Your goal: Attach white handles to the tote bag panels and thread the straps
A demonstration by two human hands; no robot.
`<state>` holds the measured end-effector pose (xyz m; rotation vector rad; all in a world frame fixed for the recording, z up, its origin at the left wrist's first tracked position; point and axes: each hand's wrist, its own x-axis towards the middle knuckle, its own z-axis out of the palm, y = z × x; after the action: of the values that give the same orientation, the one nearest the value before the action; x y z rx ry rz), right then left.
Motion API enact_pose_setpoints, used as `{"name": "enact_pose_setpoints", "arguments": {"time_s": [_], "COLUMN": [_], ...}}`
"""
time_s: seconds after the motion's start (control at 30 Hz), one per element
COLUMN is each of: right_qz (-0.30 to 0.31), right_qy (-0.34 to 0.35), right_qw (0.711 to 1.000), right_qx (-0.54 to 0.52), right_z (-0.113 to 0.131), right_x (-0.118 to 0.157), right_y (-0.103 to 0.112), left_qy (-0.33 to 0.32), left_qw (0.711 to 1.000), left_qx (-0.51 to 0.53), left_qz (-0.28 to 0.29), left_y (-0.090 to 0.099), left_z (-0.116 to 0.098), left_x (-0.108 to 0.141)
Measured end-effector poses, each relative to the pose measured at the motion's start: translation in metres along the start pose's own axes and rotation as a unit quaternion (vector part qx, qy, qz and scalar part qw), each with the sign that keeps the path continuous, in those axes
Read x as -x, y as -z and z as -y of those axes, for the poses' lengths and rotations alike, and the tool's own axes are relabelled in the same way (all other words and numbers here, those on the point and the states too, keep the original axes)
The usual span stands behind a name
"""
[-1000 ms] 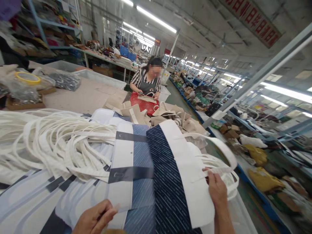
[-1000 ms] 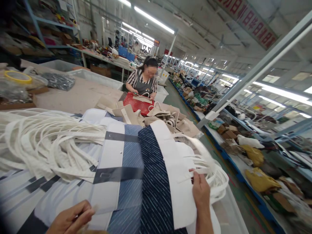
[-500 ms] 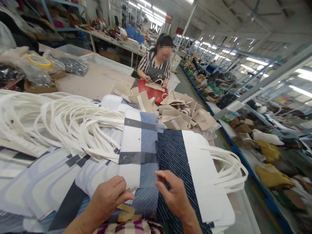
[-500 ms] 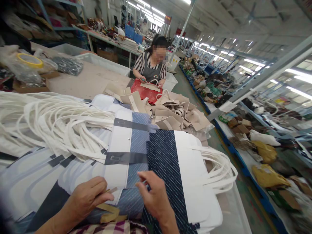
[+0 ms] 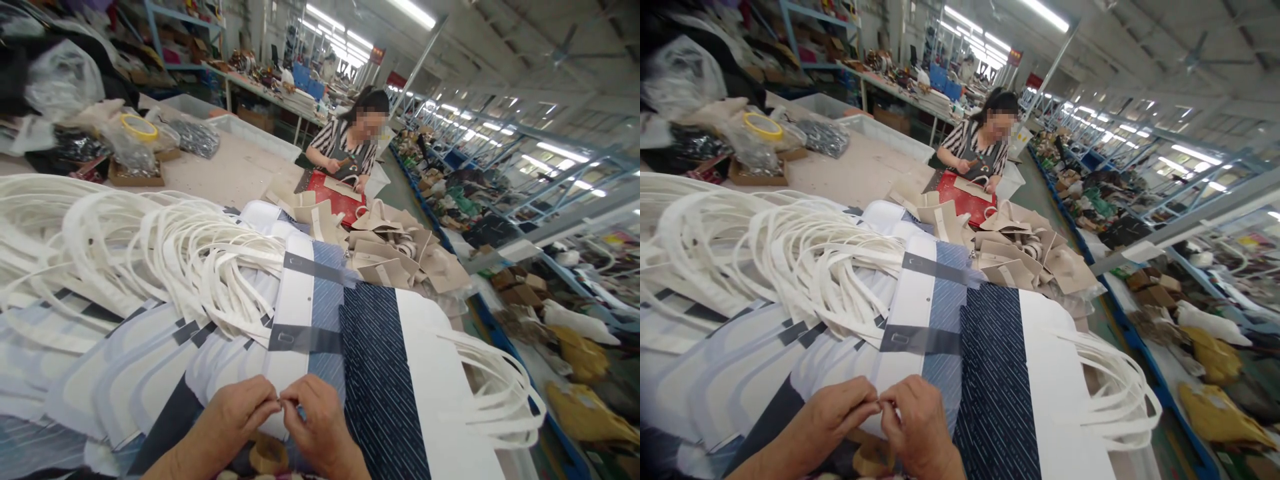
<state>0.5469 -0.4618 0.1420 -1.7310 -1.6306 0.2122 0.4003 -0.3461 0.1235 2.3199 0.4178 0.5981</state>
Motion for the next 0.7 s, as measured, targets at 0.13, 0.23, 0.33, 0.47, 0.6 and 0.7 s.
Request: {"name": "enact_pose_setpoints", "arguments": {"time_s": [0.13, 0.23, 0.33, 0.47, 0.6, 0.7], "right_qz": [-0.064, -0.102, -0.123, -0.130, -0.114, -0.088], "right_qy": [-0.159, -0.310, -0.393, -0.399, -0.401, -0.404], "right_qw": [0.981, 0.929, 0.881, 0.871, 0.873, 0.880], "right_qx": [-0.093, -0.173, -0.233, -0.254, -0.252, -0.234], "right_z": [-0.005, -0.032, -0.078, -0.135, -0.161, -0.166], "right_x": [-0.016, -0.036, -0.059, -0.087, -0.106, -0.114], "right_y": [-0.023, -0.035, -0.037, -0.034, -0.037, -0.041], "left_qy": [-0.004, -0.022, -0.012, 0.038, 0.018, 0.015], "left_qw": [0.999, 0.999, 1.000, 0.999, 0.999, 0.999], "left_qx": [-0.007, -0.004, 0.003, -0.017, -0.029, -0.031], "left_qz": [-0.036, -0.035, -0.020, -0.009, -0.007, -0.005], "left_y": [0.003, 0.002, -0.004, -0.016, -0.025, -0.028], "left_z": [0.007, 0.014, 0.028, 0.055, 0.074, 0.078], "left_x": [-0.007, -0.013, -0.013, -0.005, 0.003, 0.005]}}
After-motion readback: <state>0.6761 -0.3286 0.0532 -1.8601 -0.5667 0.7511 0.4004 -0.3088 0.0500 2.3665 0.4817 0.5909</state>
